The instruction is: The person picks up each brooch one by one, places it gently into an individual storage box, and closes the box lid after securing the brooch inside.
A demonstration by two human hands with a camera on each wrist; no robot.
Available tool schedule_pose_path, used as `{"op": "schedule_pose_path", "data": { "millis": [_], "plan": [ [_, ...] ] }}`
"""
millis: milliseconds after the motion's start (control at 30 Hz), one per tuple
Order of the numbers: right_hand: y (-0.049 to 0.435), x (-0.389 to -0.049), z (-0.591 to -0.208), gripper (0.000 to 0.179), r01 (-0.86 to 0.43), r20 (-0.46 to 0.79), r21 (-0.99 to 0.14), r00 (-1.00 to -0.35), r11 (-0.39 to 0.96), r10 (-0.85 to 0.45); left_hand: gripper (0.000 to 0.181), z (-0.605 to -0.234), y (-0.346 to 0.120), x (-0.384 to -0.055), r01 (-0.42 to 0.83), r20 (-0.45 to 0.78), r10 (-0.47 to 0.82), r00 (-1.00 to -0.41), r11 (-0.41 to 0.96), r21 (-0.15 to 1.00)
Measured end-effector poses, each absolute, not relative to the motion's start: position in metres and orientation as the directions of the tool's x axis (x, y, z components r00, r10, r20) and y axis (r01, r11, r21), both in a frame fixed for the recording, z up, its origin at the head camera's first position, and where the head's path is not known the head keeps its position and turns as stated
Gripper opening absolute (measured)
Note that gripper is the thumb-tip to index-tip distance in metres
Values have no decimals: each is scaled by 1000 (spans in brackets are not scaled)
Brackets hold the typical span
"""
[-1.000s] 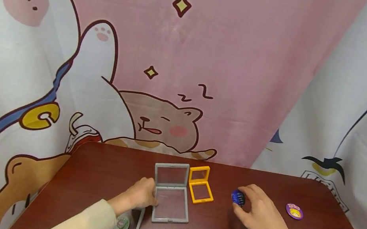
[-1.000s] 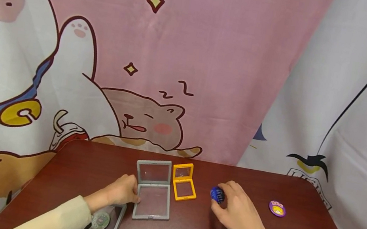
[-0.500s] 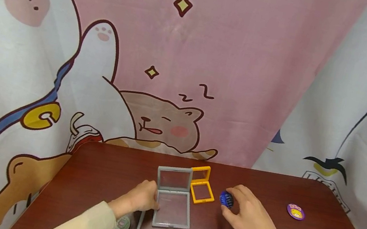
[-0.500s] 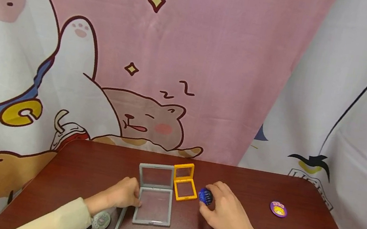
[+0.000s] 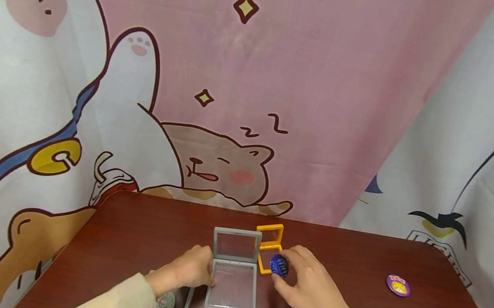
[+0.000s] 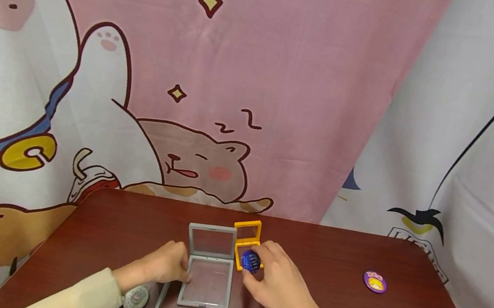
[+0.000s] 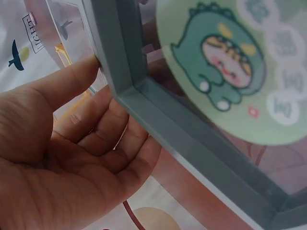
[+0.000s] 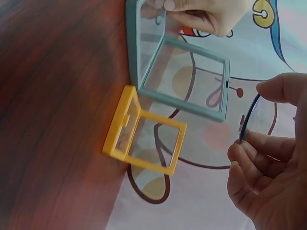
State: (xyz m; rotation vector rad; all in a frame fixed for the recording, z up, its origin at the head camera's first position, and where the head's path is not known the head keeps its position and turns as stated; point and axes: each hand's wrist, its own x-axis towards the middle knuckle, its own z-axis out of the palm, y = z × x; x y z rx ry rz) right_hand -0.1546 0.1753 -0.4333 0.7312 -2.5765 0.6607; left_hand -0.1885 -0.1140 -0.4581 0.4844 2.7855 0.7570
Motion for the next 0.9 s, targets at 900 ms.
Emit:
{"op": "schedule_pose_path", "data": {
  "millis": [900],
  "plan": [
    [127,-153,-456,38,-635,456,-326,-755,701,-472,32,-460,-117,-185,284,-125,405,-906,798,531]
  ]
}}
